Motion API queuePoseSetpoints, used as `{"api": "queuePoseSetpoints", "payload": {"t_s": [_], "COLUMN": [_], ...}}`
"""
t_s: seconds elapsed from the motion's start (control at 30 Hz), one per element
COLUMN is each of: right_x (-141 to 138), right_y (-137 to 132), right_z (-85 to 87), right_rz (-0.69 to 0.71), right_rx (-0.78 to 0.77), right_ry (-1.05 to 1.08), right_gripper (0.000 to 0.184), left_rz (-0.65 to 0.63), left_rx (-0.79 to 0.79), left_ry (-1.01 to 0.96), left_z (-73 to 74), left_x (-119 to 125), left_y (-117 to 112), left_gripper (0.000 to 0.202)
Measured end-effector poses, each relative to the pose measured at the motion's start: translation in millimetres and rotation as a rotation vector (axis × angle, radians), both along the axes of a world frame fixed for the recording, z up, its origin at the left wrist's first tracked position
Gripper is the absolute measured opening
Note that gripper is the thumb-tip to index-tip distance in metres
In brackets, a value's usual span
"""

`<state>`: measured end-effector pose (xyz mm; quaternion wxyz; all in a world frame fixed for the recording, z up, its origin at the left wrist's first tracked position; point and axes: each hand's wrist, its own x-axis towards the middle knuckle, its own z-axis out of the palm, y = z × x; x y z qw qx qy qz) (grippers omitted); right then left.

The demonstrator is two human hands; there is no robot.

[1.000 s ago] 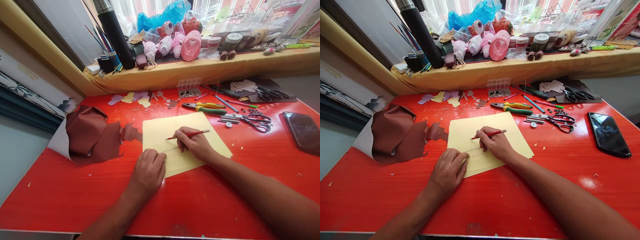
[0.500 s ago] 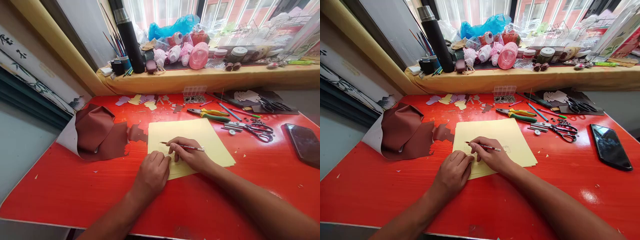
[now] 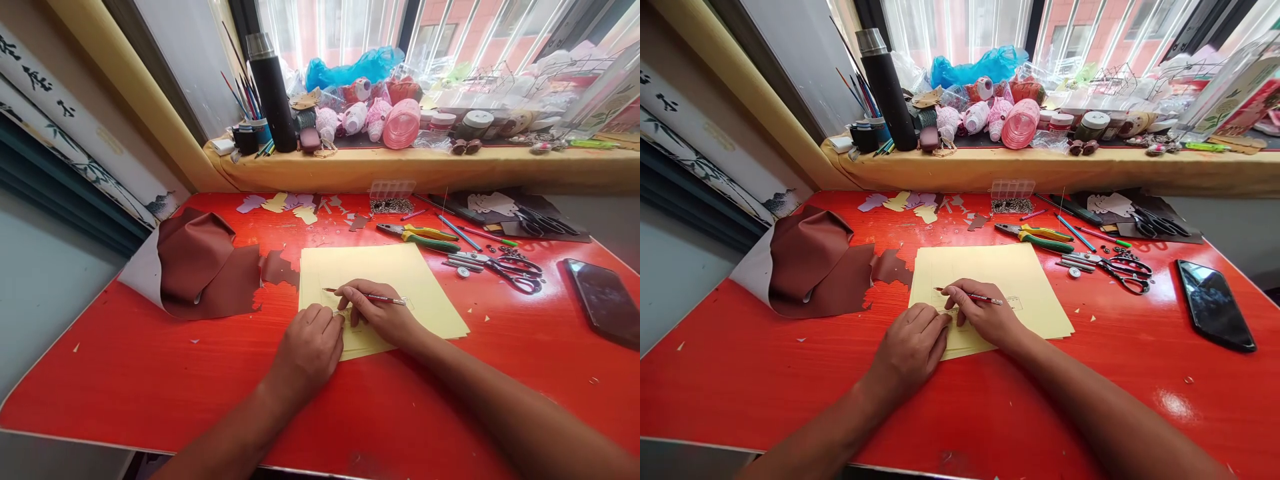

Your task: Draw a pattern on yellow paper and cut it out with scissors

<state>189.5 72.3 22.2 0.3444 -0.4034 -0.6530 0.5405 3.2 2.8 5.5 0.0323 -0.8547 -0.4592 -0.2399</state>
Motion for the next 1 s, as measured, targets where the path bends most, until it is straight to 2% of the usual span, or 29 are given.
{"api": "queuePoseSetpoints", "payload": {"t_s": [1.0], "right_x": [-0.3], "right_y": [-0.5], "right_z": [2.8], "right_rz": [-0.002], "right_rx": [0.025], "right_ry": [-0.036], "right_gripper": [0.029], "left_rz": [0.000], "left_rx": [-0.030], "left_ry": [0.007], "left_z": [0.5], "left_x": [0.2], "left_y": [0.3], "left_gripper": [0.013]}}
